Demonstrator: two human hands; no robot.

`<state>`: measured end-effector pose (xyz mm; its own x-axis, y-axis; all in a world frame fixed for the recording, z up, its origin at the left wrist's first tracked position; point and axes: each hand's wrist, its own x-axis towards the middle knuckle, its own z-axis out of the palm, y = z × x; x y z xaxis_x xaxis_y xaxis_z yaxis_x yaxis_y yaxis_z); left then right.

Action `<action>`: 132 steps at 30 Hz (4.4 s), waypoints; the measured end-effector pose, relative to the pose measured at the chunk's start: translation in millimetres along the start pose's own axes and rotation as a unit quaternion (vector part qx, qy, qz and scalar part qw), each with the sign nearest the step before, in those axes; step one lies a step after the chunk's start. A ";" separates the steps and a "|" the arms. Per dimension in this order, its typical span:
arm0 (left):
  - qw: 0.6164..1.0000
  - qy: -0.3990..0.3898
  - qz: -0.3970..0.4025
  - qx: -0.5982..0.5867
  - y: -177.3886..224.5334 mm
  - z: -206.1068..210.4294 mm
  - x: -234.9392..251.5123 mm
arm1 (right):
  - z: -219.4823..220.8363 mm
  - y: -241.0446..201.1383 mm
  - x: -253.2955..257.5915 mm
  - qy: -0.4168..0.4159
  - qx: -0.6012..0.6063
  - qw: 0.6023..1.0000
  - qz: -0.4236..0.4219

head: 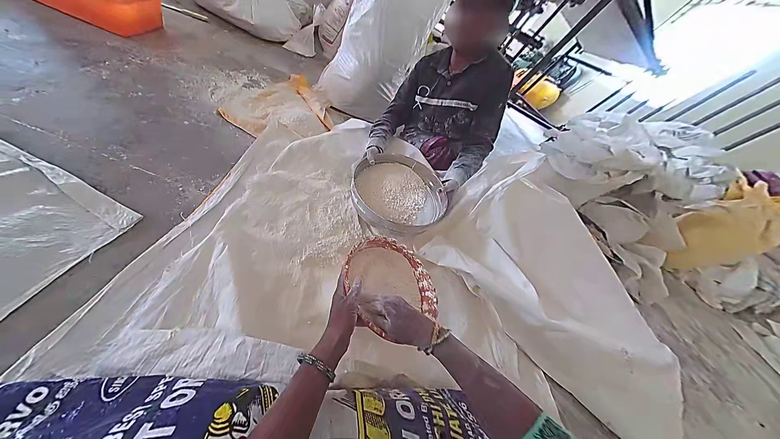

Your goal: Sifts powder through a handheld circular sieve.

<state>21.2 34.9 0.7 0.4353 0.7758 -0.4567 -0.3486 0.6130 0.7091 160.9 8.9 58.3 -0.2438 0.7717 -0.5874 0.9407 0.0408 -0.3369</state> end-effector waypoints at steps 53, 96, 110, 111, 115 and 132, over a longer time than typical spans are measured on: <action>0.998 -0.006 -0.024 0.054 -4.8 -4.2 -6.0 | 3.5 4.9 10.3 0.011 0.052 0.998 0.015; 1.000 0.014 0.002 -0.025 -4.6 10.0 -4.0 | -14.6 34.7 17.8 0.187 0.122 0.962 0.160; 1.000 0.020 0.011 -0.004 -9.2 6.4 -2.7 | -4.4 53.7 -15.0 0.266 -0.098 0.959 -0.012; 1.000 0.014 0.010 0.000 -10.0 6.2 -4.0 | -5.4 49.2 -4.9 0.258 -0.131 0.955 -0.058; 1.000 0.008 0.002 0.001 -11.1 3.4 -4.3 | -11.6 46.7 44.7 0.184 -0.264 0.935 -0.149; 0.999 0.052 -0.002 0.011 -6.7 -1.3 -0.9 | -30.7 23.2 -24.5 0.028 0.074 0.990 0.118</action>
<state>22.1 30.3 -4.4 0.3486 0.7850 -0.5121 -0.3283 0.6141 0.7177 195.9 10.5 87.5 -0.0036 0.7832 -0.6218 0.9241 -0.2350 -0.3013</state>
